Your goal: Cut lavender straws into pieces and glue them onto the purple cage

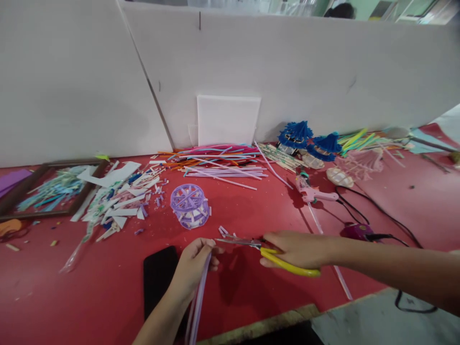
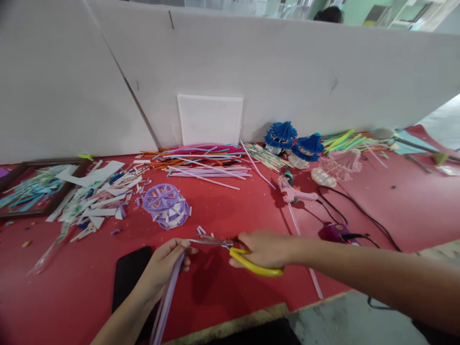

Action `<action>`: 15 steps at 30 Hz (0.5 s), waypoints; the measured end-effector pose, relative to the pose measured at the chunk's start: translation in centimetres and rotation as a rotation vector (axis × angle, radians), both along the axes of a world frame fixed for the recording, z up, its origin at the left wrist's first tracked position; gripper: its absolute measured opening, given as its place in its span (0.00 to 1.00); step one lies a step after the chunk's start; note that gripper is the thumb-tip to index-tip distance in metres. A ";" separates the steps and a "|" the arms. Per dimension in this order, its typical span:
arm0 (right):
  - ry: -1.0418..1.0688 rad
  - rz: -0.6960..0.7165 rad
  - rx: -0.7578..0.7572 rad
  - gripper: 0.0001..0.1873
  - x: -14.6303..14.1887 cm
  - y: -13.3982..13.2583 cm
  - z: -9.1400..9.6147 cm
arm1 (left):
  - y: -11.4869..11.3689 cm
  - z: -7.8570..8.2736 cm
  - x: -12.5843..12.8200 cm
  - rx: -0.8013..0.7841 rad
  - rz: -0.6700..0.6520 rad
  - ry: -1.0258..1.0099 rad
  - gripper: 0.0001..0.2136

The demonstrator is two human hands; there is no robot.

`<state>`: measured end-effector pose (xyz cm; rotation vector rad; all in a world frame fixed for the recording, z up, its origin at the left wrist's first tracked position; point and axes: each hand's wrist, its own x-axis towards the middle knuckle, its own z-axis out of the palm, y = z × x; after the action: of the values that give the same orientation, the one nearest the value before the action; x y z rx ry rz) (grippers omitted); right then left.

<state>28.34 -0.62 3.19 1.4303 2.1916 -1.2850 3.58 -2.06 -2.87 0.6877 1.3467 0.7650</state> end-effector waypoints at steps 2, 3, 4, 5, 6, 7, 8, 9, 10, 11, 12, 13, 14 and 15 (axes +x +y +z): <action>-0.138 -0.005 0.205 0.20 -0.4 -0.2 0.2 | 0.0 0.1 -0.2 0.000 0.013 0.002 0.13; -0.183 -0.014 0.297 0.21 -0.4 -0.1 0.3 | 0.0 0.2 -0.4 -0.002 0.015 0.001 0.14; -0.213 -0.024 0.366 0.22 -0.4 0.0 0.2 | 0.0 0.2 -0.6 -0.005 0.016 -0.002 0.14; -0.235 -0.038 0.414 0.22 -0.3 0.2 0.1 | 0.0 0.3 -0.8 -0.007 0.017 -0.005 0.15; -0.258 -0.059 0.445 0.21 -0.1 0.5 -0.2 | 0.0 0.3 -1.0 -0.010 0.019 -0.009 0.15; -0.287 -0.086 0.463 0.21 0.2 0.8 -0.5 | 0.0 0.4 -1.2 -0.012 0.021 -0.013 0.16; -0.321 -0.115 0.473 0.21 0.5 1.2 -1.0 | 0.0 0.3 -1.4 -0.013 0.024 -0.017 0.16; -0.352 -0.143 0.484 0.20 0.8 1.6 -1.7 | 0.0 0.3 -1.5 -0.012 0.026 -0.020 0.16; -0.374 -0.172 0.497 0.20 1.0 1.9 -2.4 | 0.0 0.3 -1.5 -0.011 0.028 -0.023 0.17; -0.385 -0.205 0.509 0.20 1.2 2.2 -3.2 | 0.0 0.2 -1.6 -0.009 0.029 -0.025 0.17; -0.390 -0.242 0.522 0.20 1.3 2.4 -3.9 | 0.0 0.1 -1.5 -0.007 0.030 -0.027 0.17; -0.390 -0.281 0.538 0.19 1.4 2.5 -4.6 | 0.1 0.0 -1.5 -0.003 0.034 -0.029 0.17; -0.387 -0.321 0.562 0.18 1.3 2.5 -5.1 | 0.1 0.0 -1.4 0.001 0.039 -0.030 0.17; -0.380 -0.356 0.595 0.17 1.2 2.4 -5.4 | 0.2 -0.1 -1.4 0.004 0.046 -0.031 0.17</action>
<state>29.51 1.73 -2.18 2.1434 2.1981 -0.3624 2.17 -1.86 -2.99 0.6471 1.3369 0.8128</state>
